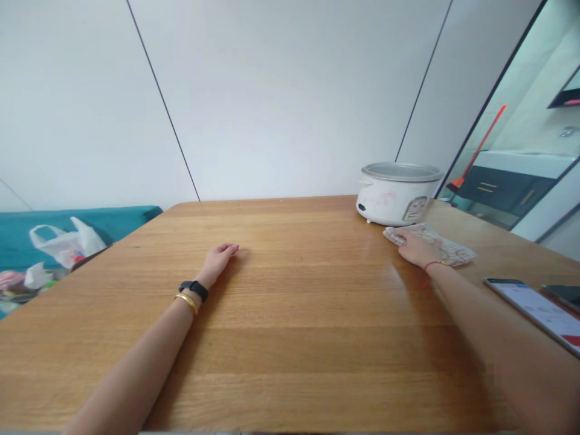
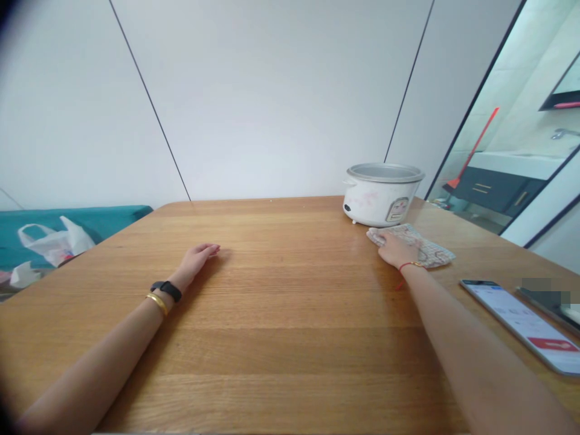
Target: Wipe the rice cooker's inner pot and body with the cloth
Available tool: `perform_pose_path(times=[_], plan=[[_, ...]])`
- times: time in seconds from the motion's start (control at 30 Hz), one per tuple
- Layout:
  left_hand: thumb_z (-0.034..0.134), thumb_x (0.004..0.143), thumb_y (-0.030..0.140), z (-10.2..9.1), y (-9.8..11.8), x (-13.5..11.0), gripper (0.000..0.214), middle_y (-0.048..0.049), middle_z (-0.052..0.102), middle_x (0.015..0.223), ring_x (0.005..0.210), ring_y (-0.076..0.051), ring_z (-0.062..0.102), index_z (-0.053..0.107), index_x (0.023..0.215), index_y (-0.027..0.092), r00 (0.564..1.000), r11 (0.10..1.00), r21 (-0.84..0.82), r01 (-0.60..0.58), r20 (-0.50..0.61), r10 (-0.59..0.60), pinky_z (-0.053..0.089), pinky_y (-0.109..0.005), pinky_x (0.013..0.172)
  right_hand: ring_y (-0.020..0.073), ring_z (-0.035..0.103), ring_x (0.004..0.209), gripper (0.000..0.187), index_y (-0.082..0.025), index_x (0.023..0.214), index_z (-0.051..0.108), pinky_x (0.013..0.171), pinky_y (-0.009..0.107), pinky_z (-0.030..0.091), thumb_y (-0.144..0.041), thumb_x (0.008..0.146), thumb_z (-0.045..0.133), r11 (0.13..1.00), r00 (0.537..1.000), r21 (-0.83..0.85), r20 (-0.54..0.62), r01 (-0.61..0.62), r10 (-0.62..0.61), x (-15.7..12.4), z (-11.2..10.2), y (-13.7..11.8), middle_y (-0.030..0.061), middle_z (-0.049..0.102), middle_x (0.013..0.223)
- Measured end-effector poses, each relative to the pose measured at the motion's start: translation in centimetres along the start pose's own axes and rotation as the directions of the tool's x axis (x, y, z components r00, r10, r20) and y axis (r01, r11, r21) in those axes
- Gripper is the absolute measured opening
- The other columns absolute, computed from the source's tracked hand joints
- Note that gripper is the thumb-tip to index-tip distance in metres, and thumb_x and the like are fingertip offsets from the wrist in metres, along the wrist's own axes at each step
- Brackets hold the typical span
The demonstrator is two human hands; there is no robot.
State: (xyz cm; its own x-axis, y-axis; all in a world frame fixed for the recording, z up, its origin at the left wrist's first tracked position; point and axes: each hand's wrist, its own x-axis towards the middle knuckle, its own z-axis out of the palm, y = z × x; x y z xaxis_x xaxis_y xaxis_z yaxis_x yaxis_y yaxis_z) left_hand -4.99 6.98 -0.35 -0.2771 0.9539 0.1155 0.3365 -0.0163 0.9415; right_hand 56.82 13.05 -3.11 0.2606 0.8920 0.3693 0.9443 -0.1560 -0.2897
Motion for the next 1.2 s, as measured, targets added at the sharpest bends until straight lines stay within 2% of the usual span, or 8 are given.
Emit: perform_pose_path(times=[0.07, 0.17, 0.3, 0.4, 0.8, 0.93, 1.03, 1.2], plan=[[0.073, 0.064, 0.058, 0.3, -0.5, 0.2, 0.044, -0.0115, 0.08, 0.093, 0.096, -0.029, 0.072, 0.078, 0.082, 0.019, 0.998, 0.999, 0.032, -0.005, -0.068, 0.007, 0.052, -0.037, 0.09, 0.043, 0.059, 0.132, 0.045, -0.021, 0.117, 0.075, 0.117, 0.076, 0.027, -0.026, 0.073, 0.065, 1.0, 0.998, -0.005, -0.056, -0.007, 0.007, -0.6, -0.2, -1.4, 0.0161, 0.071, 0.133], [0.069, 0.067, 0.052, 0.4, -0.7, 0.3, 0.036, -0.01, 0.079, 0.087, 0.092, -0.029, 0.072, 0.077, 0.079, 0.019, 0.992, 0.997, 0.079, 0.003, -0.128, 0.007, 0.051, -0.037, 0.088, 0.035, 0.063, 0.128, 0.043, -0.018, 0.117, 0.072, 0.118, 0.059, 0.039, -0.028, 0.075, 0.066, 0.951, 0.992, 0.308, -0.123, 0.026, 0.013, -1.3, -0.2, -5.0, 0.0161, 0.072, 0.13], [0.069, 0.067, 0.048, 0.5, -0.5, 0.2, 0.032, -0.009, 0.078, 0.084, 0.091, -0.029, 0.071, 0.076, 0.078, 0.019, 0.988, 0.997, 0.081, -0.015, -0.154, 0.027, 0.051, -0.037, 0.088, 0.0248, 0.073, 0.098, 0.022, -0.019, 0.097, 0.071, 0.096, 0.042, 0.058, -0.025, 0.078, 0.063, 0.58, 0.983, 0.805, 0.015, -0.12, 0.182, -2.5, 0.5, -10.3, 0.0114, 0.077, 0.103], [0.068, 0.066, 0.044, 0.6, -0.1, -0.1, 0.029, -0.0092, 0.078, 0.085, 0.089, -0.027, 0.071, 0.075, 0.079, 0.018, 0.984, 1.0, -0.02, -0.018, -0.176, 0.014, 0.053, -0.035, 0.086, 0.0174, 0.069, 0.069, 0.011, -0.02, 0.087, 0.067, 0.067, 0.029, 0.058, -0.022, 0.076, 0.064, 0.341, 0.959, 0.904, 0.196, -0.257, 0.203, -3.8, 1.4, -12.6, 0.0052, 0.073, 0.078], [0.069, 0.062, 0.036, 0.3, 1.0, -0.7, 0.03, -0.0087, 0.073, 0.078, 0.068, -0.017, 0.065, 0.073, 0.082, 0.014, 0.978, 0.983, -0.178, 0.043, -0.192, -0.077, 0.043, -0.023, 0.055, 0.0137, 0.065, 0.064, 0.012, -0.018, 0.085, 0.069, 0.06, 0.024, 0.053, -0.024, 0.075, 0.067, 0.446, 0.982, 0.876, 0.16, -0.187, 0.096, -5.4, 1.3, -12.8, 0.0038, 0.071, 0.073], [0.066, 0.058, 0.034, 0.4, 1.6, -0.2, 0.028, -0.0088, 0.071, 0.078, 0.062, -0.016, 0.059, 0.071, 0.078, 0.014, 0.952, 0.976, -0.185, 0.118, -0.259, -0.164, 0.034, -0.022, 0.048, 0.0139, 0.063, 0.059, 0.021, -0.019, 0.09, 0.067, 0.052, 0.024, 0.048, -0.032, 0.074, 0.073, 0.349, 0.978, 0.914, 0.199, -0.21, 0.066, -5.7, 0.9, -13.8, 0.0034, 0.071, 0.073], [0.068, 0.057, 0.038, 0.7, 1.8, -0.1, 0.031, -0.0048, 0.067, 0.075, 0.057, -0.012, 0.05, 0.069, 0.079, 0.015, 0.944, 0.961, -0.275, 0.033, -0.307, -0.12, 0.031, -0.021, 0.047, 0.0126, 0.06, 0.056, 0.022, -0.019, 0.087, 0.066, 0.05, 0.022, 0.046, -0.034, 0.074, 0.076, 0.3, 0.967, 0.92, 0.252, -0.253, 0.044, -6.0, 0.8, -14.3, 0.0028, 0.069, 0.069], [0.073, 0.058, 0.043, 1.0, 1.4, -0.6, 0.036, -0.0028, 0.063, 0.071, 0.056, -0.01, 0.047, 0.071, 0.079, 0.014, 0.984, 0.968, -0.25, -0.02, -0.174, -0.024, 0.031, -0.021, 0.048, 0.0117, 0.059, 0.056, 0.019, -0.018, 0.085, 0.067, 0.051, 0.022, 0.046, -0.031, 0.074, 0.076, 0.317, 0.966, 0.913, 0.252, -0.257, 0.058, -6.3, 1.3, -14.3, 0.0028, 0.068, 0.068]])
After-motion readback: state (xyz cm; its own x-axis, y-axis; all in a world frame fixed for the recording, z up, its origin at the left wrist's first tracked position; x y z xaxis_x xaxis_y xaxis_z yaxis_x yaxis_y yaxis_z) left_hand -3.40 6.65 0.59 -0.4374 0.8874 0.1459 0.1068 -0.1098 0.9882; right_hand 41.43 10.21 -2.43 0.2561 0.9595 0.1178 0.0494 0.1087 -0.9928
